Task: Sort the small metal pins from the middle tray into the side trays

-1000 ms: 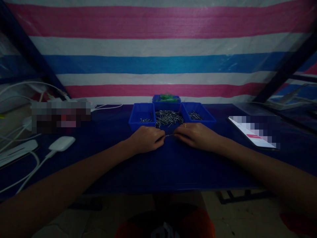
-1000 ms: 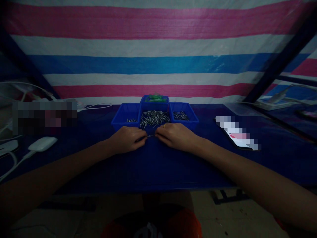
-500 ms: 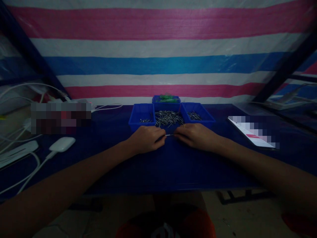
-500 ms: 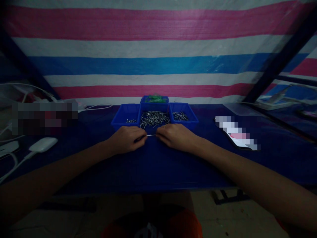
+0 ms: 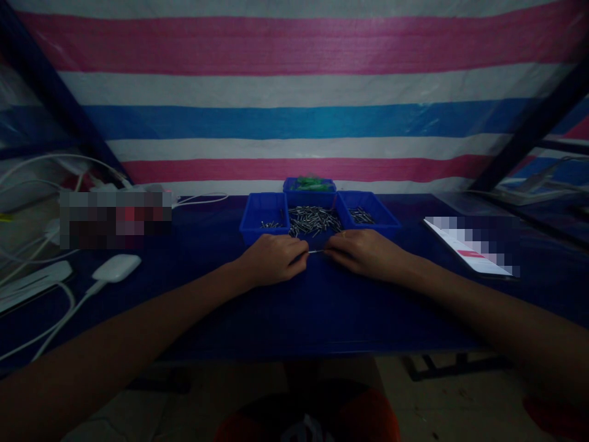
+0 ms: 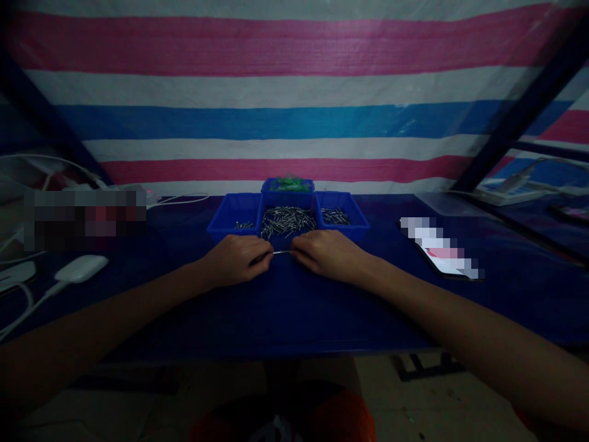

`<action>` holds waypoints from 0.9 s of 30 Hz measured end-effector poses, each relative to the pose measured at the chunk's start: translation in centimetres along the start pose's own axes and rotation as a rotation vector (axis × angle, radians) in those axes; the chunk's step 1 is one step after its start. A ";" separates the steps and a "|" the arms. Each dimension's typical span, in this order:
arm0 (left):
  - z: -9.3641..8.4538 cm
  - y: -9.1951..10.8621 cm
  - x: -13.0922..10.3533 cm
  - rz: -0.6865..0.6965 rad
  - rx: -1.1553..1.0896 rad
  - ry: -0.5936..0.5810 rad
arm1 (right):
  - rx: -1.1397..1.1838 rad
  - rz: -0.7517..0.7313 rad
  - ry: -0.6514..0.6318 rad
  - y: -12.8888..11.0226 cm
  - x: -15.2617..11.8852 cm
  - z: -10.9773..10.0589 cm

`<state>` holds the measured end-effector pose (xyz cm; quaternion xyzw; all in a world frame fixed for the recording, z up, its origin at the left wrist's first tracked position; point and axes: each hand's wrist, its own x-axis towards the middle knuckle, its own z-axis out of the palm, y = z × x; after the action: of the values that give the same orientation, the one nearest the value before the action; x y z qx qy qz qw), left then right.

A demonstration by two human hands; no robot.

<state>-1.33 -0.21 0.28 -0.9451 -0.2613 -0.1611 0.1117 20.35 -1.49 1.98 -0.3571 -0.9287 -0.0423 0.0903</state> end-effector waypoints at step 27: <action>0.1 -0.2 0.0 0.014 0.029 -0.007 | 0.025 -0.003 -0.028 0.0 -0.2 -0.1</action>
<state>-1.39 0.00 0.17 -0.9457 -0.2576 -0.1532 0.1257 20.50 -1.60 2.02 -0.3551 -0.9309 -0.0257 0.0815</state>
